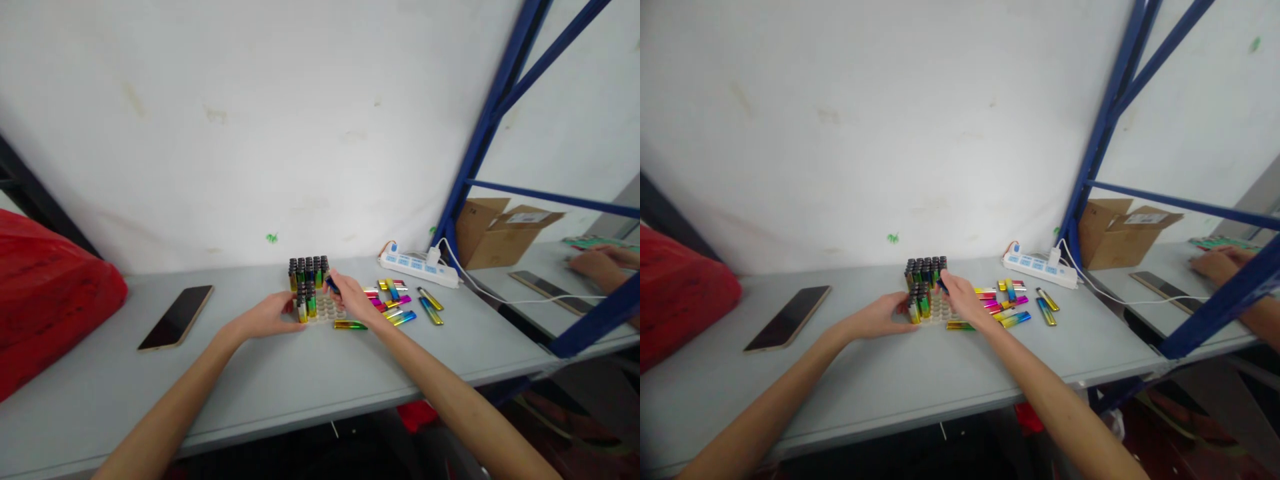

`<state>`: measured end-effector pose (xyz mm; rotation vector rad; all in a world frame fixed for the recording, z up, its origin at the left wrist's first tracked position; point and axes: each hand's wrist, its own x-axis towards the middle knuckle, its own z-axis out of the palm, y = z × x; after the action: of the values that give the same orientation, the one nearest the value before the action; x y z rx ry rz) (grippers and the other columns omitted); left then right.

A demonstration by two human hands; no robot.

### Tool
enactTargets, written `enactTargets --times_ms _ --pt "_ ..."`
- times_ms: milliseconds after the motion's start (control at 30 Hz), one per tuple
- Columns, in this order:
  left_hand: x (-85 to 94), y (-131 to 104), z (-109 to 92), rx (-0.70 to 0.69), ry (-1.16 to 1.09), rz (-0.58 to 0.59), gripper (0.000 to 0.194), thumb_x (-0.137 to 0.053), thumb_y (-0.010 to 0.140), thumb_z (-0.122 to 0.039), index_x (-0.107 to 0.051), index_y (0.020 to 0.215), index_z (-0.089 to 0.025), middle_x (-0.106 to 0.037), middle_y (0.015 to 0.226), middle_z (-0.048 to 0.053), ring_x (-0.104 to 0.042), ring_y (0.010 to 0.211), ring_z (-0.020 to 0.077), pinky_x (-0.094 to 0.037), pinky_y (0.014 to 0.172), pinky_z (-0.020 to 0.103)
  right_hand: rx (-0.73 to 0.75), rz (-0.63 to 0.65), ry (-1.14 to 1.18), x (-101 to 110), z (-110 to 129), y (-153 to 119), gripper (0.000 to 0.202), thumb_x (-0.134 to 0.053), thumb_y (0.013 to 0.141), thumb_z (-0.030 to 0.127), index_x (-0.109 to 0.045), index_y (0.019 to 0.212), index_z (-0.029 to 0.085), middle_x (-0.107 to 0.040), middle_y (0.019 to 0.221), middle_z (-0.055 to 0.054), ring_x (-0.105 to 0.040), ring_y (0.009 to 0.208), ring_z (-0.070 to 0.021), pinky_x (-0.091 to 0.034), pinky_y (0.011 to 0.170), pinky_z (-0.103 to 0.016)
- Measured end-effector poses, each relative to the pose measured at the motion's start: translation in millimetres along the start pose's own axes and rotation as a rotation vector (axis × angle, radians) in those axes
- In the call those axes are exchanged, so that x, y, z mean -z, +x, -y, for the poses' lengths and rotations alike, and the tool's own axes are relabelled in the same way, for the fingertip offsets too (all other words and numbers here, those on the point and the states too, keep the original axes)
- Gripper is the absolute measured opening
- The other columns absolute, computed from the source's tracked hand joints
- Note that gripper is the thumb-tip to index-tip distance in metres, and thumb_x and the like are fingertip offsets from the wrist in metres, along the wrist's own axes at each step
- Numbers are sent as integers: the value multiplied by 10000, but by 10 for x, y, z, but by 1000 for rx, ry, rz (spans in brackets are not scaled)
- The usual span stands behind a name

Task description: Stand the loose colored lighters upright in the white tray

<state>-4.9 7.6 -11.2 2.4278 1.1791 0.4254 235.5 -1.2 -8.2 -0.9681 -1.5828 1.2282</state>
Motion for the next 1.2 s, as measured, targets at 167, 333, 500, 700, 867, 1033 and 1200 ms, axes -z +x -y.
enactTargets --times_ms 167,333,500,700,867,1033,1200 --pt "8 2 -39 1 6 7 519 -709 720 -551 -624 1048 -158 -669 914 47 -598 788 212 -459 702 295 356 87 -550 52 96 -99 369 -331 1032 493 -539 912 214 -553 814 -7 -503 745 -155 -384 713 -285" --pt "22 -6 -74 10 10 15 502 -709 725 -538 -621 1035 -152 -665 911 48 -594 784 210 -458 702 291 484 -54 -685 2 119 -138 280 -406 1021 436 -531 1044 187 -578 1012 -74 -521 968 -204 -404 868 -328" --pt "19 -19 -80 12 19 -7 500 -724 704 -531 -633 1028 -161 -669 914 48 -600 796 215 -467 716 296 410 -7 -672 -47 86 -123 266 -443 1015 444 -546 960 204 -589 811 -5 -536 729 -159 -387 680 -270" --pt "9 -4 -53 -6 33 6 519 -708 721 -563 -625 1041 -162 -652 905 45 -580 780 205 -452 699 294 459 86 -848 -20 -22 -95 274 -537 979 465 -589 994 196 -648 795 -17 -576 728 -166 -382 681 -262" --pt "17 -6 -58 8 33 2 521 -703 708 -582 -629 1006 -161 -643 888 39 -570 776 204 -437 690 288 464 152 -871 -27 -38 -35 339 -581 938 517 -634 970 184 -678 781 -26 -587 700 -151 -383 659 -242" --pt "25 -14 -71 -7 -7 10 510 -695 720 -554 -630 1049 -170 -656 906 35 -580 781 203 -443 693 287 361 141 -982 -79 -16 -31 472 -570 900 615 -647 757 172 -675 700 -31 -557 608 -128 -329 594 -237" --pt "19 -11 -72 7 10 1 498 -683 706 -527 -625 1046 -168 -671 929 48 -597 810 217 -460 718 295 333 42 -1033 111 24 -44 567 -392 995 597 -630 699 176 -632 636 -29 -527 583 -127 -311 595 -253"
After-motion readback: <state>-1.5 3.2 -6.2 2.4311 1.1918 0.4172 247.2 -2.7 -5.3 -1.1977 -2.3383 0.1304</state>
